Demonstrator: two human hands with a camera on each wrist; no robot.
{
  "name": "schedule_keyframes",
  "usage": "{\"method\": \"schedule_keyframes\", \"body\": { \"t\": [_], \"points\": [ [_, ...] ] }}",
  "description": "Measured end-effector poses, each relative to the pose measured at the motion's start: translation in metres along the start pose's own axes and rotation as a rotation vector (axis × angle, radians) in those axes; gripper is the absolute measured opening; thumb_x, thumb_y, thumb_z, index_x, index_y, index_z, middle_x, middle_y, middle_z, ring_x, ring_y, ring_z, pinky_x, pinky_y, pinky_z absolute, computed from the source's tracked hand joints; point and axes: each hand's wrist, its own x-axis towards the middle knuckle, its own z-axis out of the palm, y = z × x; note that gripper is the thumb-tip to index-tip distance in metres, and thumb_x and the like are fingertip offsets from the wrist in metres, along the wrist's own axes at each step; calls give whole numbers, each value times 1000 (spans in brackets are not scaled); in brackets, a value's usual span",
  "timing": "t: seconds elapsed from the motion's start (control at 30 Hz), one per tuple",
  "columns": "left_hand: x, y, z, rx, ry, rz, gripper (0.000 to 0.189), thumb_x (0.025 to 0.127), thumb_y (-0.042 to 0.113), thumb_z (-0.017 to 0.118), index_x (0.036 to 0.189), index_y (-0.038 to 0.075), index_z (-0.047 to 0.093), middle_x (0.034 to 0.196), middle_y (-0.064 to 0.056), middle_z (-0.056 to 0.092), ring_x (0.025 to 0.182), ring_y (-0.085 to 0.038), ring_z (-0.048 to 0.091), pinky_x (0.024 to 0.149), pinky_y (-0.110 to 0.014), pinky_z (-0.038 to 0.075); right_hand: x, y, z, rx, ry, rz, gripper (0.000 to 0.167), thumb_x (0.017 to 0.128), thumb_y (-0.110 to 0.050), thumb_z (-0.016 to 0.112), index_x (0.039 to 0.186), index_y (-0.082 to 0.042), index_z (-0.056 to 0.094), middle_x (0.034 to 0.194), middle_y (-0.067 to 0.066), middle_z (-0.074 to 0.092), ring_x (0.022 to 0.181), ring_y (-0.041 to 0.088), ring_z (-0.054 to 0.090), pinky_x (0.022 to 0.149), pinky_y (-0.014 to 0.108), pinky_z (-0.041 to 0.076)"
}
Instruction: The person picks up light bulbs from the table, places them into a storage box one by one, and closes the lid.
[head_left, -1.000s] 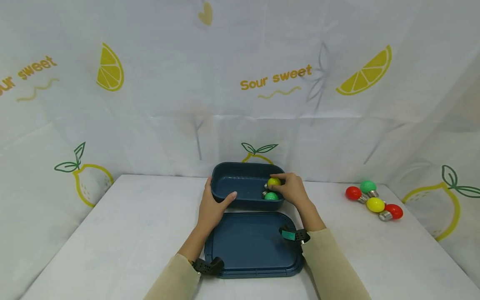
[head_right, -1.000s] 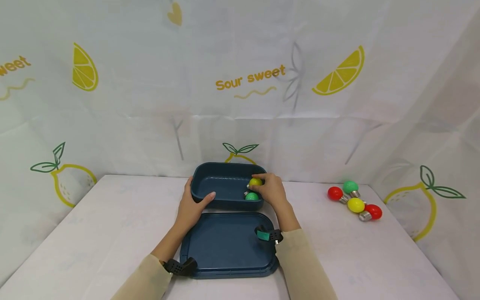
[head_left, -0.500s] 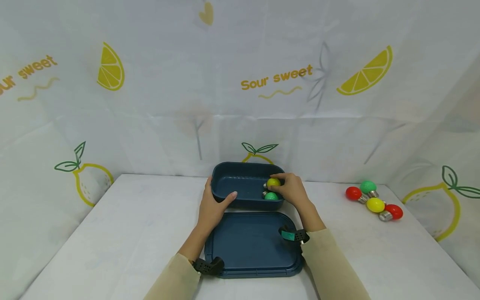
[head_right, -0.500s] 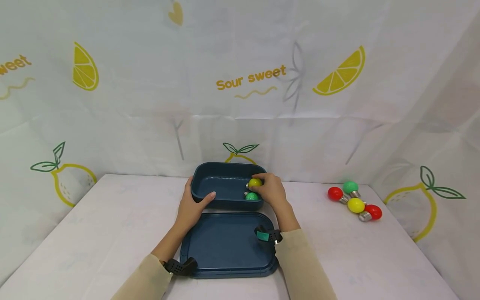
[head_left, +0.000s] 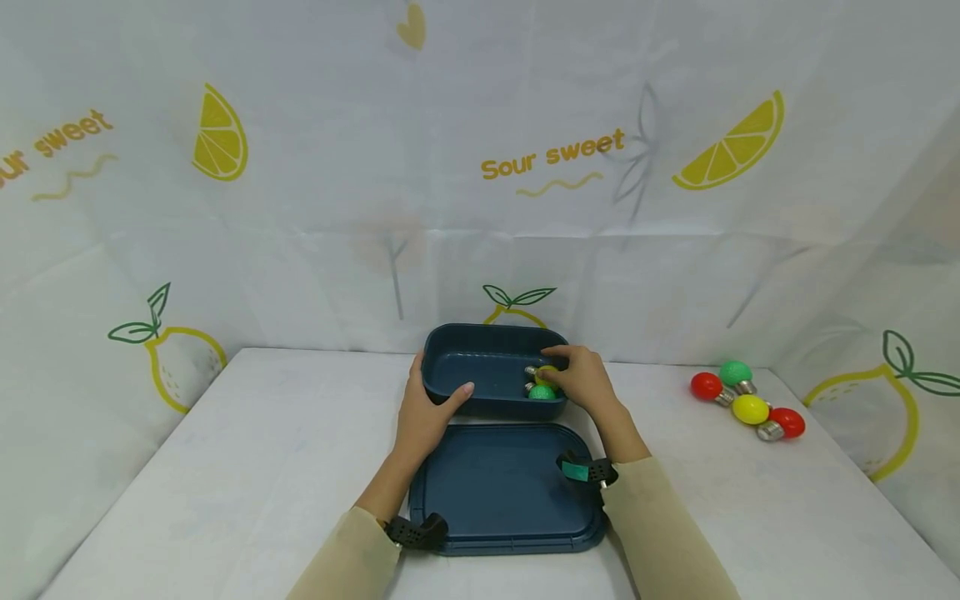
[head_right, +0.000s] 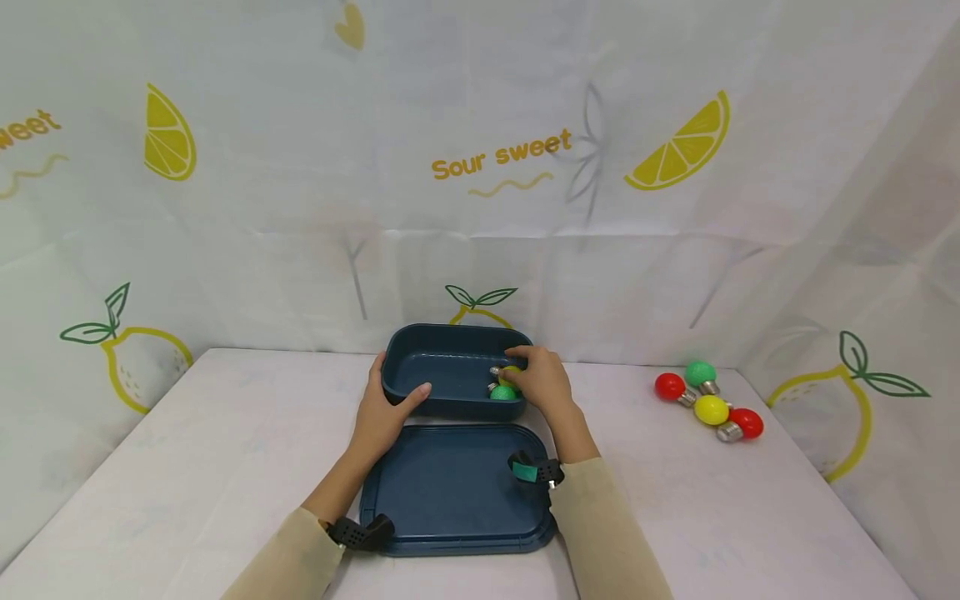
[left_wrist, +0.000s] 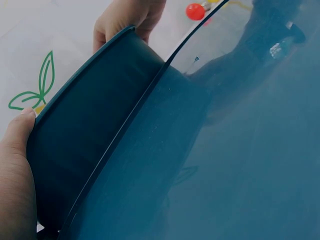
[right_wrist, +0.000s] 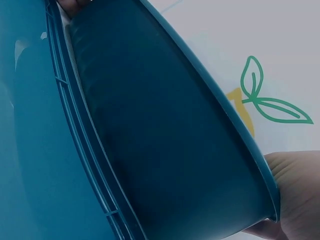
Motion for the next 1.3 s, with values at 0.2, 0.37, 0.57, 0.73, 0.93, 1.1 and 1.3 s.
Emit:
{"method": "schedule_keyframes", "body": {
  "t": [0.2,0.37,0.57,0.73,0.93,1.1,1.3],
  "points": [
    [-1,2,3,-13,-16,2,107,86,56,74,164,18,13,169,-10,22,156,-33,25,122,-63,26,-3,3,-2,-10,24,-3,40,92,-26,74,129,-9,70,133,21,67,124,42,61,96,54,53],
    [0,0,5,-9,-19,1,108,85,57,75,164,16,13,169,-8,23,156,-32,25,122,-62,26,-6,4,-3,-9,70,-28,43,93,-29,73,130,-7,69,134,21,66,124,41,62,98,55,53],
    [1,1,10,-22,-28,1,108,85,56,75,164,18,13,169,-7,23,156,-31,25,122,-61,26,-12,1,-15,16,159,-50,52,96,-33,70,138,-5,62,143,23,58,135,44,53,108,60,45],
    [1,4,17,-33,-42,9,107,86,56,74,164,17,13,170,-8,21,156,-32,24,122,-62,25,-24,8,-33,52,213,-58,54,96,-35,69,140,-4,60,145,25,56,134,45,53,106,61,47],
    [-2,2,13,-24,-33,-9,108,85,57,75,164,17,13,169,-9,22,155,-33,26,121,-63,27,-38,24,-52,66,357,-125,49,94,-30,73,134,-3,64,138,23,62,130,42,56,101,61,51],
    [-3,-1,3,-5,-12,-16,107,86,56,74,164,17,12,168,-13,23,154,-36,27,119,-65,28,-52,42,-70,25,453,-164,48,92,-27,75,131,-1,65,135,24,64,124,45,58,99,62,49],
    [-2,0,-2,4,-29,-24,109,85,58,74,164,19,10,169,-11,22,155,-35,26,120,-64,28,-76,72,-94,-45,524,-122,51,90,-27,77,131,1,64,137,27,61,128,47,55,101,67,45]
  ]
}}
